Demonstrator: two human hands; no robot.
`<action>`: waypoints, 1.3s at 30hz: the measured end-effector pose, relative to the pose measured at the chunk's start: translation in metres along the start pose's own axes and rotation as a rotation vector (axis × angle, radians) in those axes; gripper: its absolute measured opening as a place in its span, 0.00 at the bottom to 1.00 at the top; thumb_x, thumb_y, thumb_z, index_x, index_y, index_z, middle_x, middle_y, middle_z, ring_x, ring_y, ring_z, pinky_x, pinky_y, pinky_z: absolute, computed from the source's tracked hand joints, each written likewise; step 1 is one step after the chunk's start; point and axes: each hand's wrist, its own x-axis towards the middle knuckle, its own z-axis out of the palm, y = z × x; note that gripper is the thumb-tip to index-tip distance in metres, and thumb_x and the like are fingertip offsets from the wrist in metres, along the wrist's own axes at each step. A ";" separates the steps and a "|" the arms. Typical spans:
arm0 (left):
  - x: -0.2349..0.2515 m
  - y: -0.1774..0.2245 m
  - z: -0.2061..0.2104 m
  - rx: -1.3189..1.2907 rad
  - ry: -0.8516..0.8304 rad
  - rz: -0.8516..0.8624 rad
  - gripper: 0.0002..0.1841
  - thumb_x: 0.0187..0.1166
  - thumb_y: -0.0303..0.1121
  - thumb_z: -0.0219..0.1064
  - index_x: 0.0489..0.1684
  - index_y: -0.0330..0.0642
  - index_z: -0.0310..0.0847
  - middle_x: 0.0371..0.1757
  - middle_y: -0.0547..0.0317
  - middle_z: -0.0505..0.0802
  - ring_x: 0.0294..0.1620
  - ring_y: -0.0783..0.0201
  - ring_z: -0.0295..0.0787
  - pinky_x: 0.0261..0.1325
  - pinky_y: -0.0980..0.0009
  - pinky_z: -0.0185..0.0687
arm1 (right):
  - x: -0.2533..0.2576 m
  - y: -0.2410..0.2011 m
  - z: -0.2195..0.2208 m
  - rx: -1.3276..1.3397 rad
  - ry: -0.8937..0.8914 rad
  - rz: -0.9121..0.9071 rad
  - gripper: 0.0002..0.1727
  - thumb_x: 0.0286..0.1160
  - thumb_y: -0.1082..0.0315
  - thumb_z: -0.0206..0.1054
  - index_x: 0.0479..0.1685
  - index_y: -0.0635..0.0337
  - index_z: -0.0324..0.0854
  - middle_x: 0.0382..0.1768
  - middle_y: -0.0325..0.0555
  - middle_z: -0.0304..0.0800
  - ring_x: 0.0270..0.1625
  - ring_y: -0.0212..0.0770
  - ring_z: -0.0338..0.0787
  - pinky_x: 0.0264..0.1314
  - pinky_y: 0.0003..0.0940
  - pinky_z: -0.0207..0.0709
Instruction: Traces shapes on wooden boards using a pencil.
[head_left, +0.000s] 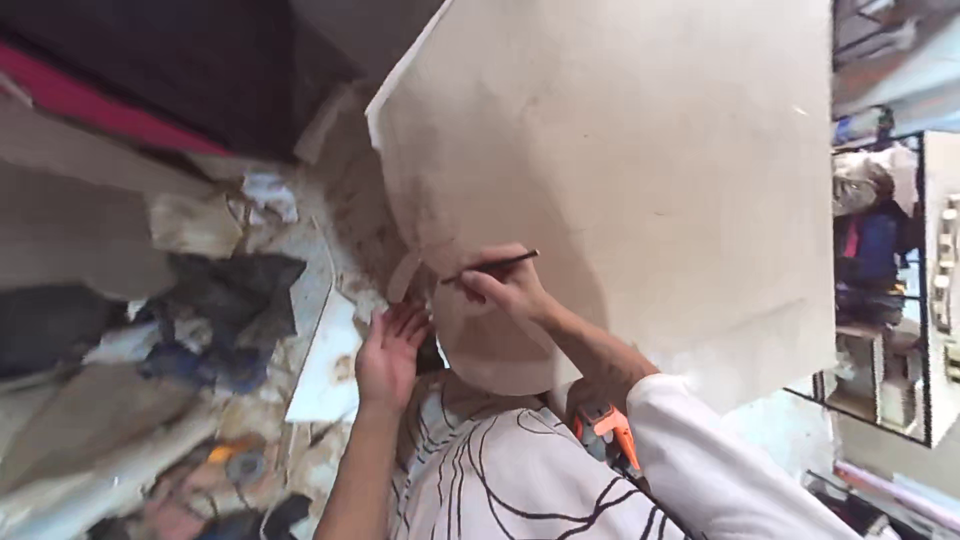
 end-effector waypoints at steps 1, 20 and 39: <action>-0.005 -0.003 -0.005 0.089 0.049 -0.001 0.29 0.96 0.50 0.36 0.68 0.37 0.76 0.56 0.52 0.94 0.57 0.55 0.93 0.62 0.54 0.89 | -0.014 -0.014 -0.004 -0.008 0.035 -0.012 0.09 0.80 0.75 0.64 0.45 0.75 0.86 0.31 0.54 0.93 0.24 0.38 0.88 0.24 0.34 0.84; 0.007 0.018 -0.034 0.431 0.157 -0.125 0.25 0.95 0.50 0.47 0.54 0.36 0.81 0.30 0.57 0.91 0.27 0.62 0.89 0.35 0.61 0.91 | -0.115 -0.167 0.038 -0.757 0.114 -0.090 0.11 0.78 0.72 0.68 0.52 0.66 0.91 0.43 0.48 0.96 0.43 0.36 0.95 0.48 0.36 0.92; 0.040 0.072 0.000 0.419 -0.232 -0.159 0.31 0.92 0.54 0.50 0.84 0.42 0.64 0.74 0.45 0.84 0.69 0.46 0.86 0.66 0.45 0.86 | -0.169 -0.076 0.078 -0.520 0.416 0.238 0.07 0.71 0.70 0.68 0.41 0.64 0.87 0.30 0.42 0.92 0.29 0.31 0.89 0.30 0.30 0.87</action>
